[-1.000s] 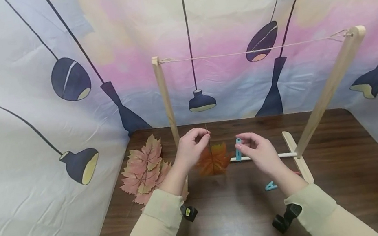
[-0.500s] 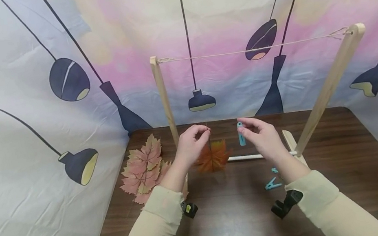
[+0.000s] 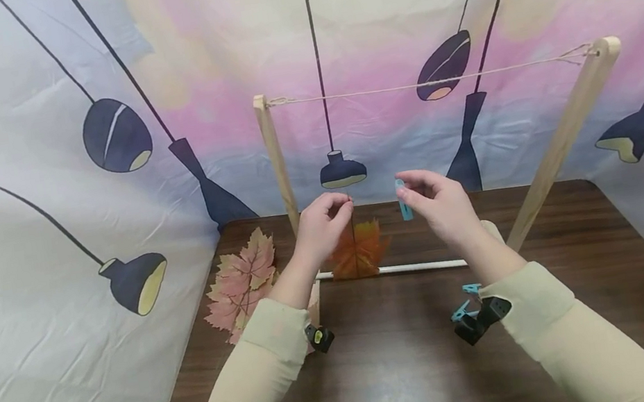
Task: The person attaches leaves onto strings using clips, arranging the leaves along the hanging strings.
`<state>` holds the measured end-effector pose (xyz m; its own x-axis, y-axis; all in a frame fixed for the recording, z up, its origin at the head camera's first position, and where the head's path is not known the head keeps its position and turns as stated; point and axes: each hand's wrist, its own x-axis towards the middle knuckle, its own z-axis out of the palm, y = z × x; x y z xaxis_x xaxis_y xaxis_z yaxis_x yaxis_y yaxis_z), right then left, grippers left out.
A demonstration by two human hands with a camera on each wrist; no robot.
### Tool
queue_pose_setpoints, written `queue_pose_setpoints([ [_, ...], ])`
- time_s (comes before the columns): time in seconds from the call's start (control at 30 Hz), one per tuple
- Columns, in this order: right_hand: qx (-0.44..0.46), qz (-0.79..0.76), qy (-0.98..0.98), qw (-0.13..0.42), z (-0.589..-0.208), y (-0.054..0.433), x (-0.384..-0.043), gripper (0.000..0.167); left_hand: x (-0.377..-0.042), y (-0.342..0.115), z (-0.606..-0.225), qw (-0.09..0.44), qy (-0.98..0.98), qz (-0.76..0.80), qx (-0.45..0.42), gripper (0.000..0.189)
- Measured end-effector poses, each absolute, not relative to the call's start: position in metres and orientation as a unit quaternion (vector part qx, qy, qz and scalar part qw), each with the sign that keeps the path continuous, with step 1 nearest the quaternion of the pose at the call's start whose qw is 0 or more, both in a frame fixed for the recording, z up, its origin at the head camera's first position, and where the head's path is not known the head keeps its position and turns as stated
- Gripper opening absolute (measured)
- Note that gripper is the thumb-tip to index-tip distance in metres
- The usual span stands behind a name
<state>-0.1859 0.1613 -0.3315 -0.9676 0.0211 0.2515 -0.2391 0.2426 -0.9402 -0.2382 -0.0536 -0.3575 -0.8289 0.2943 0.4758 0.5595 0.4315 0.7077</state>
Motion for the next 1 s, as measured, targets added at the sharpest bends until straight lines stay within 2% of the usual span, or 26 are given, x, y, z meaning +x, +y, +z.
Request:
queue_pose_setpoints([
  [0.4, 0.095, 0.595, -0.788, 0.131, -0.299, 0.154, -0.19, 0.037, -0.246, -0.05, -0.334, 0.167, -0.829, -0.463, -0.267, 0.011],
  [1.0, 0.107, 0.583, -0.786, 0.177, -0.274, 0.156, -0.195, 0.035, -0.255, -0.051, -0.318, 0.156, -0.837, -0.454, -0.261, 0.017],
])
